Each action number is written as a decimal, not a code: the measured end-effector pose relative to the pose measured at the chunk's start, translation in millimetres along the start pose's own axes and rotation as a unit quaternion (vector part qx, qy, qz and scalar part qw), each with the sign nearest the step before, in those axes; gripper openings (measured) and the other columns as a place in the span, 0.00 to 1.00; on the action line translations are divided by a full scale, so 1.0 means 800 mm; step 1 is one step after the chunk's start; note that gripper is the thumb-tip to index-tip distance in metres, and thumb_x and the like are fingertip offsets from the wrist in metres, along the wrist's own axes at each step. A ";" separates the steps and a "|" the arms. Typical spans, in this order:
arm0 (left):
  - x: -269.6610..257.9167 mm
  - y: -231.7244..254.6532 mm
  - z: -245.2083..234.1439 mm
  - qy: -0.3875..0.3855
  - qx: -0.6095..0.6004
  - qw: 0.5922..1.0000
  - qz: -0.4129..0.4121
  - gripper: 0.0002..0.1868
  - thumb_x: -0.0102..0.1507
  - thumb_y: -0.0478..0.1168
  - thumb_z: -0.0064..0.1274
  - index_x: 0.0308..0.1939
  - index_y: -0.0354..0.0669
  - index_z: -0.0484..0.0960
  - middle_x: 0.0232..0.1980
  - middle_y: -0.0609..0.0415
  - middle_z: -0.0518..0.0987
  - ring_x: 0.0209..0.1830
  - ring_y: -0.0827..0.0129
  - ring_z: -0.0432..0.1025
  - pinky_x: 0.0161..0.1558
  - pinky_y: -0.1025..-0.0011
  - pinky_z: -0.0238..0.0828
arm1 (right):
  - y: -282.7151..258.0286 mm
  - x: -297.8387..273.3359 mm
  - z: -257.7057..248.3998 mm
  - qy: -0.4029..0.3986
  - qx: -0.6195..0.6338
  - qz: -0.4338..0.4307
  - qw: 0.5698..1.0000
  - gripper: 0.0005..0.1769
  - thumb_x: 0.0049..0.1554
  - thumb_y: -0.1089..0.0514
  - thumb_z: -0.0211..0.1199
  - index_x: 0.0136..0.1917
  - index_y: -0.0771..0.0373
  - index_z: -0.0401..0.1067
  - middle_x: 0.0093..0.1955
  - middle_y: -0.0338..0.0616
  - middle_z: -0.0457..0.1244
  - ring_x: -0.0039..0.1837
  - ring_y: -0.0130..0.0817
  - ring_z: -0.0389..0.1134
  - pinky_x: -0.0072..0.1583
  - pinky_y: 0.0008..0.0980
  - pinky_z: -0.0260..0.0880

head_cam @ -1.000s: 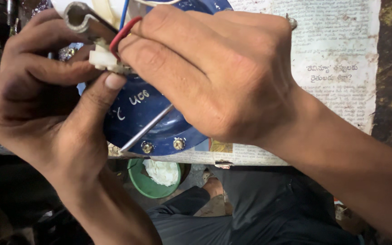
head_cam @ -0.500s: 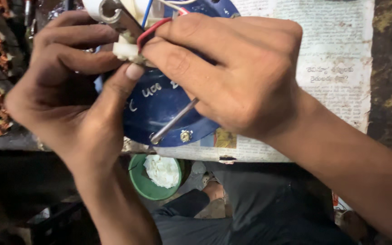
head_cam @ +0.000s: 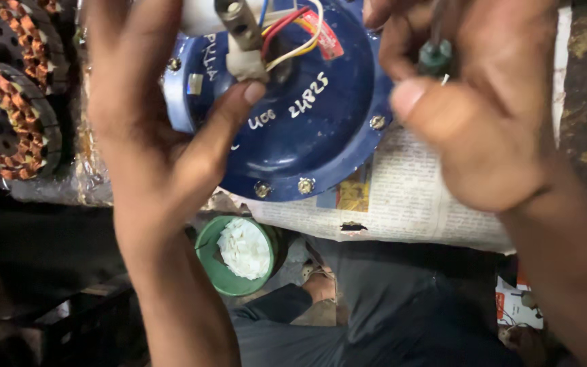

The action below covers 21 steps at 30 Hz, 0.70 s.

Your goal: The person uses a screwdriver to tighten screws on a white plastic terminal block attached to a blue motor end cap. They manipulate several colored wires, securing them into the terminal block and tightening the connections.

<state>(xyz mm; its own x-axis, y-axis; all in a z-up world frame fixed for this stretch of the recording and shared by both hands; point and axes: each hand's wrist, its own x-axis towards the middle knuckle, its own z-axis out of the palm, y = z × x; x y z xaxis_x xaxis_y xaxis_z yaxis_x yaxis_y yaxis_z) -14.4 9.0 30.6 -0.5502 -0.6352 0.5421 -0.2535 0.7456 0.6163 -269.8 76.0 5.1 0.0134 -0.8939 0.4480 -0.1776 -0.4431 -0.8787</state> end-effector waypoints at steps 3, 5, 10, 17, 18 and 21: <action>0.012 0.011 -0.003 -0.022 -0.006 0.999 -0.039 0.29 0.65 0.25 0.65 0.69 0.39 0.74 0.67 0.52 0.74 0.71 0.68 0.72 0.69 0.74 0.67 | -0.013 -0.004 -0.008 -0.018 0.037 0.039 0.998 0.12 0.64 0.68 0.49 0.62 0.67 0.56 0.59 0.43 0.59 0.48 0.23 0.59 0.50 0.18 0.62; 0.016 0.016 -0.001 -0.013 -0.025 0.998 -0.051 0.27 0.66 0.27 0.67 0.68 0.40 0.76 0.68 0.53 0.75 0.72 0.67 0.72 0.69 0.73 0.69 | -0.021 -0.006 -0.007 -0.026 0.015 0.041 0.999 0.09 0.68 0.69 0.50 0.60 0.69 0.57 0.57 0.43 0.61 0.48 0.23 0.61 0.49 0.19 0.65; 0.009 0.015 0.008 0.018 0.134 0.991 0.009 0.30 0.67 0.35 0.76 0.68 0.44 0.76 0.67 0.53 0.74 0.69 0.60 0.66 0.65 0.67 0.65 | -0.022 -0.010 0.009 -0.040 -0.088 0.046 0.994 0.21 0.63 0.67 0.61 0.69 0.66 0.67 0.47 0.41 0.70 0.38 0.20 0.69 0.41 0.23 0.69; -0.005 0.009 0.021 0.054 0.184 0.981 0.019 0.32 0.67 0.37 0.75 0.71 0.48 0.74 0.70 0.54 0.72 0.72 0.61 0.65 0.70 0.67 0.61 | -0.028 -0.022 0.022 -0.004 -0.263 -0.082 0.961 0.20 0.57 0.75 0.66 0.63 0.74 0.74 0.42 0.54 0.67 0.38 0.30 0.65 0.38 0.27 0.62; -0.007 0.008 0.022 0.054 0.169 0.984 0.018 0.32 0.67 0.36 0.75 0.71 0.48 0.73 0.71 0.54 0.72 0.72 0.62 0.65 0.70 0.67 0.62 | -0.028 -0.024 0.024 0.005 -0.265 -0.093 0.960 0.20 0.58 0.75 0.67 0.63 0.73 0.74 0.44 0.54 0.68 0.39 0.30 0.66 0.39 0.26 0.63; -0.011 0.005 0.026 0.057 0.101 0.993 0.005 0.33 0.65 0.32 0.69 0.72 0.48 0.72 0.72 0.53 0.69 0.71 0.64 0.67 0.70 0.72 0.65 | -0.025 -0.027 0.027 0.015 -0.265 -0.122 0.956 0.18 0.62 0.73 0.68 0.65 0.71 0.74 0.46 0.52 0.69 0.40 0.27 0.68 0.39 0.22 0.64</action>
<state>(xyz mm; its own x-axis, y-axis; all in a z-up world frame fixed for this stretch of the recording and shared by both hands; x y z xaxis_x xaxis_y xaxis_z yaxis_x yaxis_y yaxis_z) -26.9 21.7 16.5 -0.4626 -0.6377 0.6159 -0.4087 0.7699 0.4901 -245.4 102.6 9.4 0.0921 -0.7621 0.6409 -0.6465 -0.5353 -0.5436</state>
